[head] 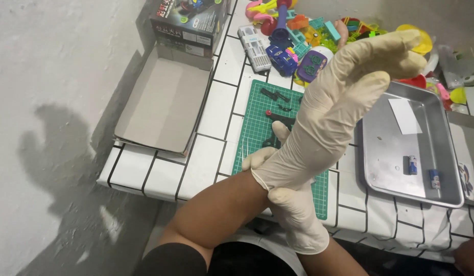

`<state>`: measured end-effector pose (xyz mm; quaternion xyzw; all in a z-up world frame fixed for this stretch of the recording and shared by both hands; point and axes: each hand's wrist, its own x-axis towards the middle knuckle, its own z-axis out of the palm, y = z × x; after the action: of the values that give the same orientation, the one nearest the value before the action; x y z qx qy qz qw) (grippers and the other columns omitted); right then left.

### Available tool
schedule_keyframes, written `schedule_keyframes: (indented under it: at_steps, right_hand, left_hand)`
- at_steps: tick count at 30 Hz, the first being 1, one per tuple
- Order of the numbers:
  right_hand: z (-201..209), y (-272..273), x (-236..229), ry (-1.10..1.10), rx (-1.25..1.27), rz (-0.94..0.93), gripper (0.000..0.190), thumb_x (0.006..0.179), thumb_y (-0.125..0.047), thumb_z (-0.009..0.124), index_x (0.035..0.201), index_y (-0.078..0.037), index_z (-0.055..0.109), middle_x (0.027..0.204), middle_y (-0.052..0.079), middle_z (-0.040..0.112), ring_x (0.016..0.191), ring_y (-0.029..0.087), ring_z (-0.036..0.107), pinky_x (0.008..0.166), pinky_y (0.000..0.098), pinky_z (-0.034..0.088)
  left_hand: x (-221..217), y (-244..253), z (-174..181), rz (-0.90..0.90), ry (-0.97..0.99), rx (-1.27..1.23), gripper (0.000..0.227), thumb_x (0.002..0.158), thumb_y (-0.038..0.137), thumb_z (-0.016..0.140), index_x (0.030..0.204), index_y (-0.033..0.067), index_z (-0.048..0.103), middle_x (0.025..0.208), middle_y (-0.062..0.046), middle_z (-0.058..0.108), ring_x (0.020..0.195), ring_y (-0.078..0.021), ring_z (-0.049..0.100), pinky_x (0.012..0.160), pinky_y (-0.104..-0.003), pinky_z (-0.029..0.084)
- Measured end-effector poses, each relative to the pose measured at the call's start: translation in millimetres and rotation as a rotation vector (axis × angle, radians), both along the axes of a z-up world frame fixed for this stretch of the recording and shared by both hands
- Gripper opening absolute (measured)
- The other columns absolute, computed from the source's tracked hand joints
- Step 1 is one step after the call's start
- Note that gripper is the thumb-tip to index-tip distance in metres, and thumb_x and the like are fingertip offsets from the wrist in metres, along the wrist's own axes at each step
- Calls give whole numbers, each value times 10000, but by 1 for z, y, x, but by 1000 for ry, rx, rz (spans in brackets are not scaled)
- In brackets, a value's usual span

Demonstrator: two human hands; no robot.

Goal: The person assembles small plastic toy parts on a green cutting mat. They pick up red and black pieces, fit them together, and handle a yellow plastic frame. The workspace is cluttered with various toys and tools.

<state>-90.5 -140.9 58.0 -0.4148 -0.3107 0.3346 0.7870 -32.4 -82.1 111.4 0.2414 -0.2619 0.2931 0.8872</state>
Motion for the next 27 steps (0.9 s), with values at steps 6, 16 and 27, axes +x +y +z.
schedule_keyframes:
  at_steps: [6, 16, 27]
  right_hand:
    - [1, -5, -25, 8, -21, 35, 1114, 796, -392, 939, 1556, -42, 203, 1119, 161, 659, 1013, 283, 645, 864, 435, 534]
    - [-32, -29, -45, -532, -122, -665, 810, 765, -330, 845, 1396, -16, 447, 1343, 174, 594, 1256, 288, 621, 1102, 458, 508]
    - [-42, -49, -38, -1418, 74, -723, 162, 995, -161, 604, 1143, -171, 537, 1013, 51, 623, 933, 258, 574, 800, 389, 532]
  left_hand:
    - [-10, -8, 1, 4, -33, 56, 302, 1277, 36, 562, 1567, 88, 631, 1483, -40, 705, 1380, -187, 717, 1379, -362, 540]
    - [-44, -1, 22, 176, 32, 193, 303, 1275, 33, 567, 1559, 120, 629, 1487, -18, 708, 1421, -147, 706, 1429, -348, 556]
    - [-45, 22, 33, 450, 373, 435, 848, 1010, 776, 337, 1632, 202, 396, 1455, -68, 670, 1492, -236, 578, 1363, -535, 386]
